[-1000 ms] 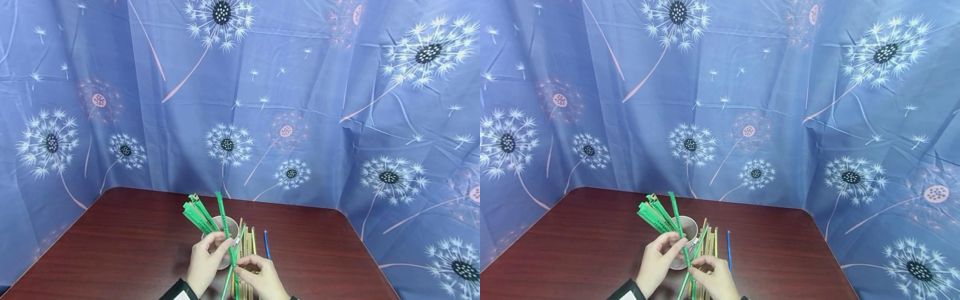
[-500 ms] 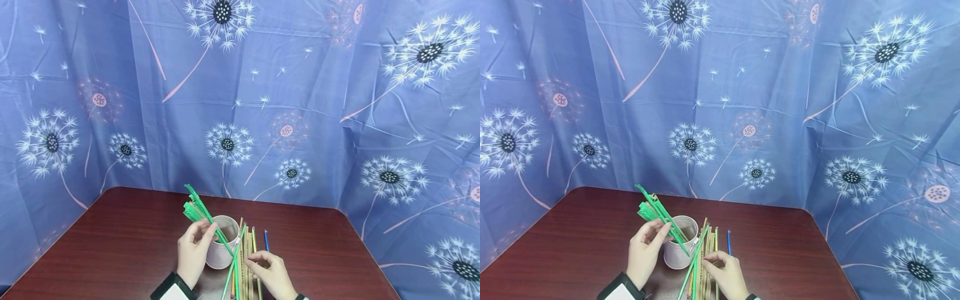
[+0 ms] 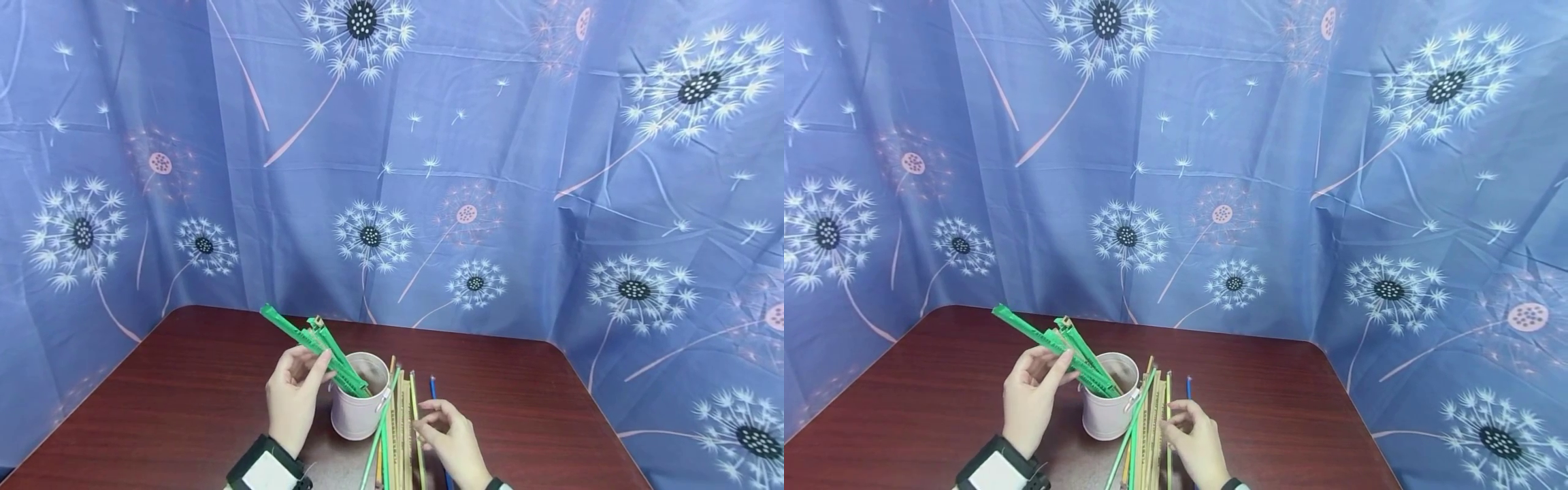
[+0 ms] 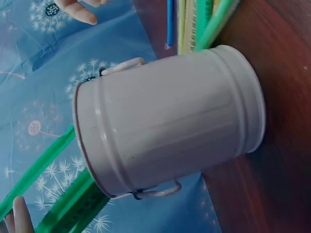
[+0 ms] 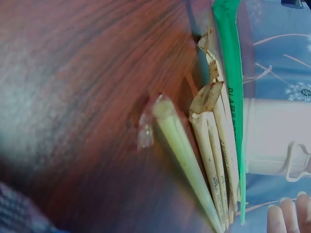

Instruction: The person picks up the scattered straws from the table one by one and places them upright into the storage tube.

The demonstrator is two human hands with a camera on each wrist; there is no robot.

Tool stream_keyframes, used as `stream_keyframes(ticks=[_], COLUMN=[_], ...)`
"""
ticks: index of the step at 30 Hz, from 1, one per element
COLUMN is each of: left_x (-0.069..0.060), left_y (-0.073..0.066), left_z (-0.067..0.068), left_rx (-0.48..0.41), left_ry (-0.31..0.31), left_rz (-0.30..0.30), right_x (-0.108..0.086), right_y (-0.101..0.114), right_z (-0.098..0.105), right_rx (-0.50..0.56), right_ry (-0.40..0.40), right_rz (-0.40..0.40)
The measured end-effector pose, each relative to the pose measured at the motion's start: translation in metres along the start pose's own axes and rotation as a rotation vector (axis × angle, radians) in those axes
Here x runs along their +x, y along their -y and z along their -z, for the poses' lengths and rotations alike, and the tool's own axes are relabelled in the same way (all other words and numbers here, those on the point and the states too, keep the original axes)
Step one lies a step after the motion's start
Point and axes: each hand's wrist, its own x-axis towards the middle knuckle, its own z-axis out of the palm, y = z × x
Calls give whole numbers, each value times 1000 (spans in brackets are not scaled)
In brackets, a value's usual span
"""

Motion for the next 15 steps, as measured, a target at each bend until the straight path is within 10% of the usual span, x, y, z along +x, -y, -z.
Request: stream_keyframes(ticks=[15], left_x=[-8], left_y=[19], left_z=[5], left_rx=[208], left_ry=[0], left_rz=[40], right_x=[-1], right_y=[-13], right_z=[6], right_rx=[-38], right_ry=[0], right_rz=[-10])
